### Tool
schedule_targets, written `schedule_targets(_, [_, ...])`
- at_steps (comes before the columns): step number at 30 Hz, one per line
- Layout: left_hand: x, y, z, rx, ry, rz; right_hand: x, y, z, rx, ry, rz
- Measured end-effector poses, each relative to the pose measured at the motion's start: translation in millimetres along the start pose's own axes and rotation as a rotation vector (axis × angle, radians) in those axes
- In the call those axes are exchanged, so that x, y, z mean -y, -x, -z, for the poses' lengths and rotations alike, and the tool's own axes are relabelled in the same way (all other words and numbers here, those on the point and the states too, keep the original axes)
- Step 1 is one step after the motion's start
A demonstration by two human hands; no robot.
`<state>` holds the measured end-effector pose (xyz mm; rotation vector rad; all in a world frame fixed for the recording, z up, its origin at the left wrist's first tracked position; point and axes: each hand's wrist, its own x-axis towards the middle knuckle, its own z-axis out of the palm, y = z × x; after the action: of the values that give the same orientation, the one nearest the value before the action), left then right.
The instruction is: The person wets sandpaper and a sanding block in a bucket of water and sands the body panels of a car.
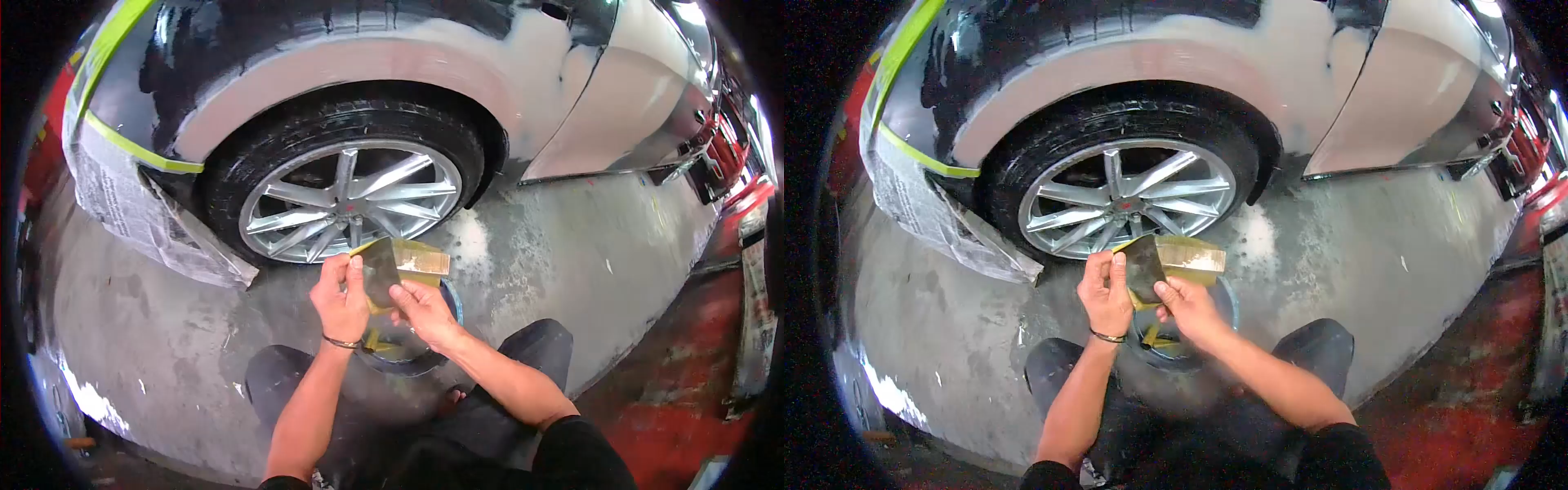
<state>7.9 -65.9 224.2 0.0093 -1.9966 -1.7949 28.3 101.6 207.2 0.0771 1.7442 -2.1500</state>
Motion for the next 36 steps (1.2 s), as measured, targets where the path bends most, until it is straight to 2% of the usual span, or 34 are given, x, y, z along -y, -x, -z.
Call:
schedule_targets(1, [-0.5, -0.3, -2.5, 0.009, 0.064, 0.065, 1.4, -2.1, 1.4, -0.019, 0.036, 0.012])
schedule_targets(2, [-0.1, -3.1, -7.9, 0.036, 0.286, 0.113, 2.8, -2.9, 3.1, -0.042, 0.071, 0.022])
schedule_targets(5, [-37.9, -2.8, -24.4, 0.167, 0.689, 0.453, 17.6, 4.2, -3.0, -0.006, 0.308, 0.048])
schedule_targets(7, [-20.1, -5.3, -11.5, 0.307, 0.635, 0.473, 11.5, -0.1, -4.5, 0.04, 0.326, 0.025])
schedule_targets(8, [-21.8, -6.6, -10.1, 0.241, 0.619, 0.475, 14.1, -5.6, -1.7, 0.083, 0.421, 0.044])
schedule_targets(11, [-20.1, -26.9, 6.6, 0.042, 0.639, 0.384, 31.6, -23.8, 14.3, -0.018, 0.917, 0.559])
schedule_targets(12, [-21.2, -34.5, 15.2, -0.009, 0.634, 0.362, 40.2, -29.6, 22.9, -0.065, 1.177, 0.541])
schedule_targets(15, [-14.1, -47.0, 37.9, -0.143, 0.544, 0.36, 28.6, -51.2, 57.1, -0.117, 1.414, 0.761])
schedule_targets(18, [-9.6, -47.6, 47.7, -0.163, 0.498, 0.337, 12.8, -63.5, 66.8, -0.097, 1.432, 0.73])
schedule_targets(21, [-9.6, -48.8, 51.5, -0.169, 0.492, 0.347, 0.5, -76.0, 76.1, 0.007, 1.432, 0.44])
schedule_targets(24, [-10.0, -49.9, 56.1, -0.156, 0.513, 0.338, -3.2, -79.0, 78.0, -0.013, 1.403, 0.54])
schedule_targets(33, [-4.8, -54.6, 59.7, -0.161, 0.514, 0.364, 9.5, -62.1, 66.7, -0.042, 1.412, 0.613])
schedule_targets(36, [-10.2, -52.5, 60.0, -0.15, 0.52, 0.374, 30.1, -34.4, 40.1, -0.043, 1.214, 0.276])
